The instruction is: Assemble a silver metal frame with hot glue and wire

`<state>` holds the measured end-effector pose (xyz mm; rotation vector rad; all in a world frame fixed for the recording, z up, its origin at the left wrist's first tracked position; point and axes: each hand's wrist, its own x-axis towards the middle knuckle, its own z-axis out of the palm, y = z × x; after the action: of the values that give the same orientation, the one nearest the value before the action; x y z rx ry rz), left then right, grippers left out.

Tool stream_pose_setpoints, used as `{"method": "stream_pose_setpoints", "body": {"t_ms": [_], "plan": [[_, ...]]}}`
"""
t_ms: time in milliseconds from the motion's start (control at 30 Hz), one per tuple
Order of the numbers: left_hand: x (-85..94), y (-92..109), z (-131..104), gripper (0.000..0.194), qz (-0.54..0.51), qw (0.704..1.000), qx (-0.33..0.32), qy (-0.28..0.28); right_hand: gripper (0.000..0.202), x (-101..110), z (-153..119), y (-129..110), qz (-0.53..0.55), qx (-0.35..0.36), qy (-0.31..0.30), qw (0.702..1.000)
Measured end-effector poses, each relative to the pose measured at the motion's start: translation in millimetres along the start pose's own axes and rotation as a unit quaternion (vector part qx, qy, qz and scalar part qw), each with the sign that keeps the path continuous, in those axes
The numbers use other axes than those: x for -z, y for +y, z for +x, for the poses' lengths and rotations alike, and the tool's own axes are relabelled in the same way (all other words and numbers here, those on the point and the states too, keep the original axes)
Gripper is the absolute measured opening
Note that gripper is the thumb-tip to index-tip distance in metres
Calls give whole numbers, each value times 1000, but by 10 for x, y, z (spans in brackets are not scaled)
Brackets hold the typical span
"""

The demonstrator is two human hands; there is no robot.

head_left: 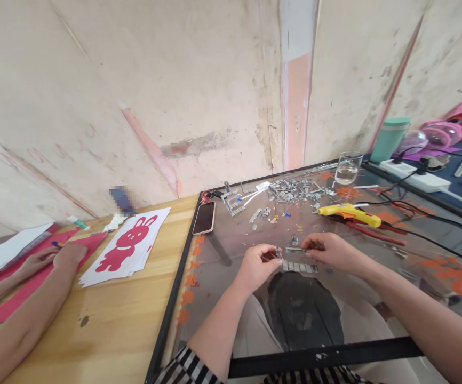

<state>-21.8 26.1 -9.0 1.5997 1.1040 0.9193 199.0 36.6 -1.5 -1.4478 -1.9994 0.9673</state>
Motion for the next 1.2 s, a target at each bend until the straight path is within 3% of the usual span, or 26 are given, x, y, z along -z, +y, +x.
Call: {"method": "stream_pose_setpoints", "body": {"t_ms": [133,367,533,700,800,900,1200], "plan": [[-12,-27,0,23,0,1000,9,-5,14,41,-4,11,25,-13,-9,1000],[-1,-14,-11,22,15,1000,-4,-7,10,115,25,58,14,-1,27,1000],[0,74,-41,25,94,990,-102,4,15,161,55,110,36,-14,49,998],[-120,111,-80,40,226,956,-187,9,21,222,41,59,55,-32,74,995],[-199,129,-94,30,276,934,-225,11,22,238,29,18,62,-36,83,994],[-245,133,-93,16,317,917,-242,1,23,238,31,12,67,-37,90,993],[-292,53,-32,20,330,913,-240,-9,23,230,42,16,70,-31,97,992]]}}
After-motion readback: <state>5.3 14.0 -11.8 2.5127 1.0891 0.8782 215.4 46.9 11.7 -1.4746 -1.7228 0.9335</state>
